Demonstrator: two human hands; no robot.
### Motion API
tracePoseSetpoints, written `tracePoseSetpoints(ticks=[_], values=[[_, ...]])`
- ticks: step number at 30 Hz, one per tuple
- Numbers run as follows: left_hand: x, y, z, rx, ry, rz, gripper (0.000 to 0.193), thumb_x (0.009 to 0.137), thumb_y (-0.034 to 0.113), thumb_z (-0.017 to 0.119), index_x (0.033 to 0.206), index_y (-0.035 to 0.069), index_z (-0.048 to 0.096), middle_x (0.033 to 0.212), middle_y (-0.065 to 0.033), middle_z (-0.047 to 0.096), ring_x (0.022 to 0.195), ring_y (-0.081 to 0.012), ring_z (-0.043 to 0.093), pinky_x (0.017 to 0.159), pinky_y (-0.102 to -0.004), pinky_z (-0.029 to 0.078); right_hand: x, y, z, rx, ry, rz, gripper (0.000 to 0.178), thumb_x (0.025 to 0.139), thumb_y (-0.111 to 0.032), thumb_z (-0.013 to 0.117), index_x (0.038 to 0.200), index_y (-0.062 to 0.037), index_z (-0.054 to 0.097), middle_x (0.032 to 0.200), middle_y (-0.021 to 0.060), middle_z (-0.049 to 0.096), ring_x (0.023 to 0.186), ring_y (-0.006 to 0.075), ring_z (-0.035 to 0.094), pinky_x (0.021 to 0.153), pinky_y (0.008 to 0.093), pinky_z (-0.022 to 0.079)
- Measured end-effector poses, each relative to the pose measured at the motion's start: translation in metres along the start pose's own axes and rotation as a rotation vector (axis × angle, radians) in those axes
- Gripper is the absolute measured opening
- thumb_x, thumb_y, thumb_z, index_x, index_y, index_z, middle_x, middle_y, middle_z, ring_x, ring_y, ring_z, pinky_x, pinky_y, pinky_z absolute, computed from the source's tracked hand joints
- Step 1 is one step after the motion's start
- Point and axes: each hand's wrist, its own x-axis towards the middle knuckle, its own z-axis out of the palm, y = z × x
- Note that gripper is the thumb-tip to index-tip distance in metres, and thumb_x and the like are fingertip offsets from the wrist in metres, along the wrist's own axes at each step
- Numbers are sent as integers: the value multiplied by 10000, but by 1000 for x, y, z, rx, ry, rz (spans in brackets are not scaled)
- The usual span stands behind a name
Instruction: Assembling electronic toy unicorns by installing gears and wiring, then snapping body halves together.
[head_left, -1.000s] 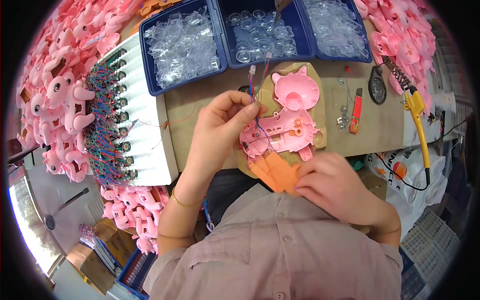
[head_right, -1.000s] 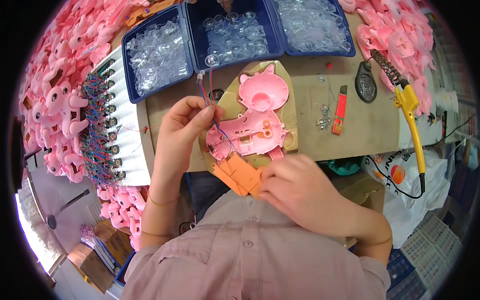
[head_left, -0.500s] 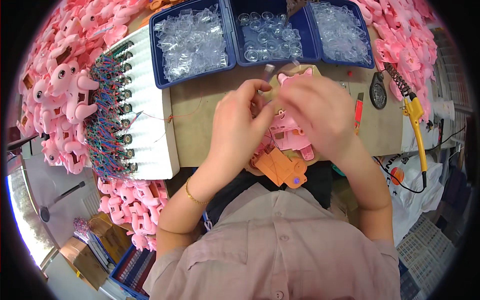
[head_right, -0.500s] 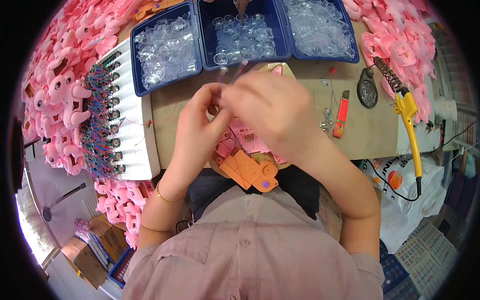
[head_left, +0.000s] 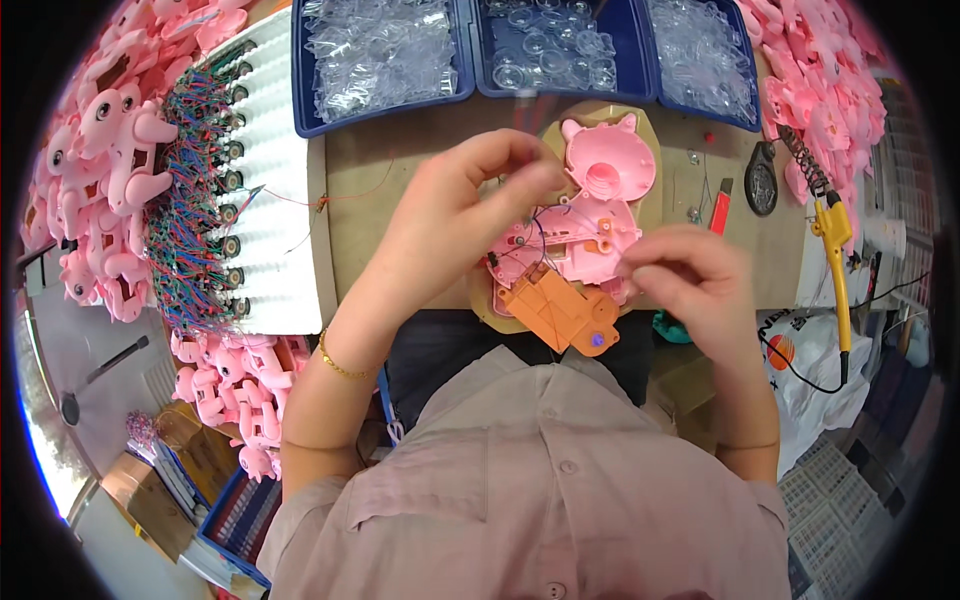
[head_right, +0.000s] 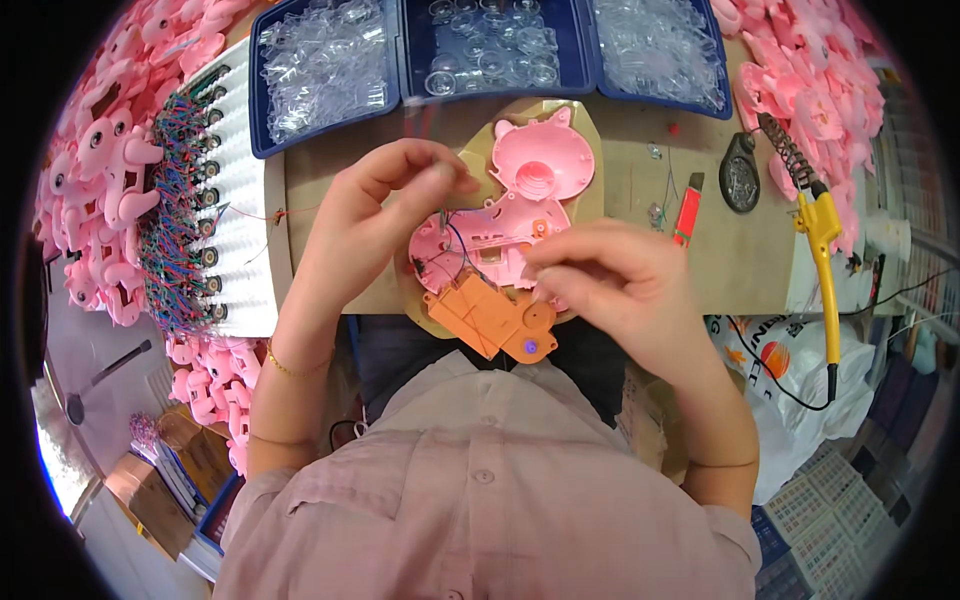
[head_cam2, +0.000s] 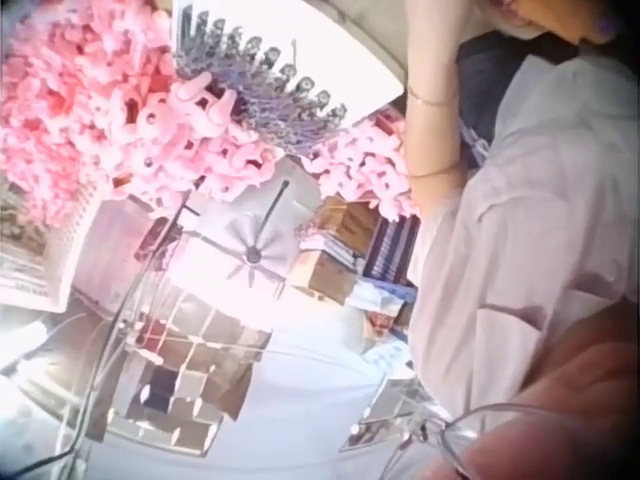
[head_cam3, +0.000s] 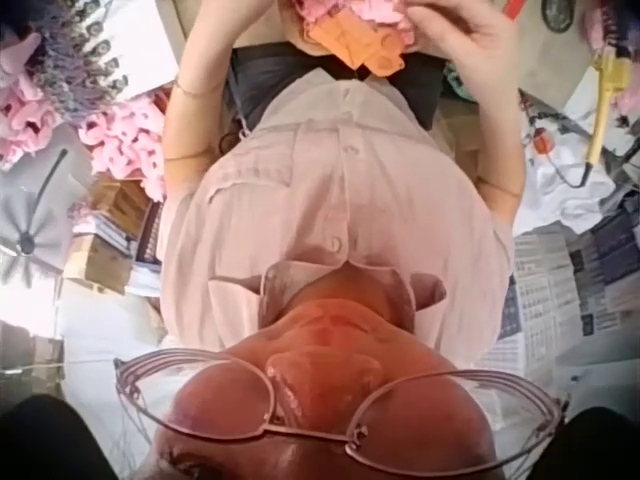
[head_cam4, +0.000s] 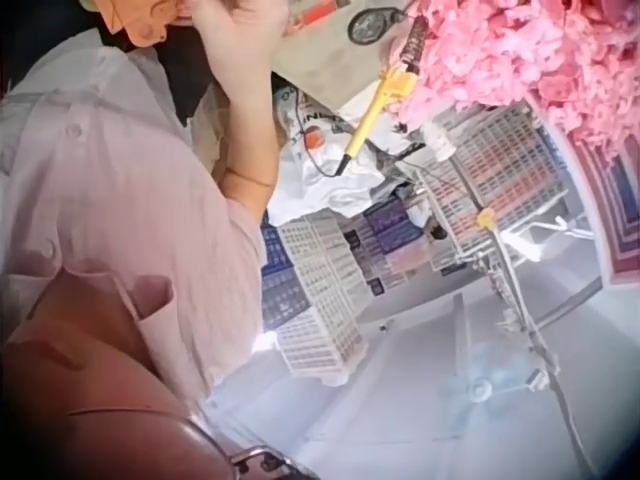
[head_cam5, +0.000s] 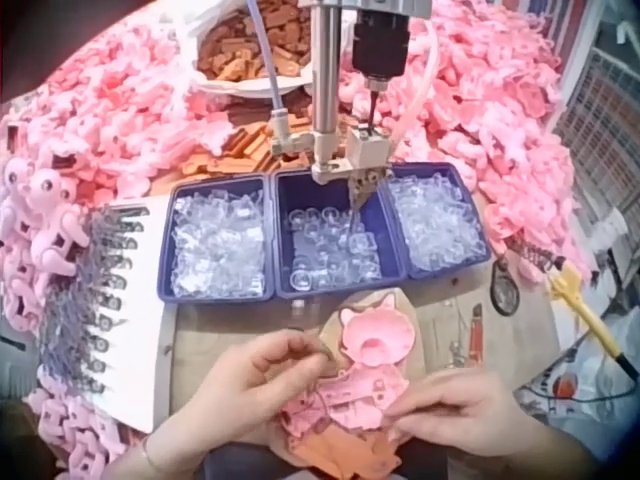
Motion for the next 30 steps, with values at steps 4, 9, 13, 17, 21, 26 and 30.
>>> tracePoseSetpoints(ticks=[4,9,13,17,21,26,30], values=[[-4,7,0,348,-101,150,200,760,136,710,900,49,596,904,-22,651,925,-163,575,864,-317,409,-2,-13,-1,-154,97,-42,75,734,76,637,808,61,638,857,132,662,749,188,652,670,296,530],[-6,-1,4,814,75,400,236,729,106,705,954,66,646,816,-30,623,850,-229,563,851,-345,383,1,2,10,-766,29,-416,115,730,-2,686,837,-15,647,858,79,665,767,217,630,664,302,474],[-8,0,2,410,25,160,200,747,109,691,944,71,675,806,-30,636,844,-231,569,834,-347,395,30,20,19,-963,83,-505,122,747,-80,690,861,-53,653,868,59,647,824,224,586,781,336,415],[-9,-19,11,779,233,400,145,743,100,702,883,67,687,812,-41,645,865,-218,579,803,-337,414,37,31,29,-1036,54,-477,138,748,-105,690,872,-53,660,860,51,638,838,217,575,815,343,397],[-11,-32,18,755,321,527,140,733,110,718,864,70,685,816,-46,646,865,-211,579,796,-335,412,29,34,33,-1118,75,-578,178,745,-111,689,909,-46,662,886,42,621,842,211,565,832,357,391],[-11,-35,18,695,300,478,144,729,123,725,858,74,685,814,-42,648,864,-216,579,814,-337,405,30,26,39,-1289,48,-566,189,740,-111,682,917,-47,659,894,37,599,845,207,564,840,360,387],[-10,-34,21,720,296,457,147,723,129,731,850,70,685,799,-40,645,857,-219,580,822,-339,406,31,22,36,-1337,-25,-489,157,749,-117,665,891,-50,656,887,34,598,864,209,566,827,353,392]])
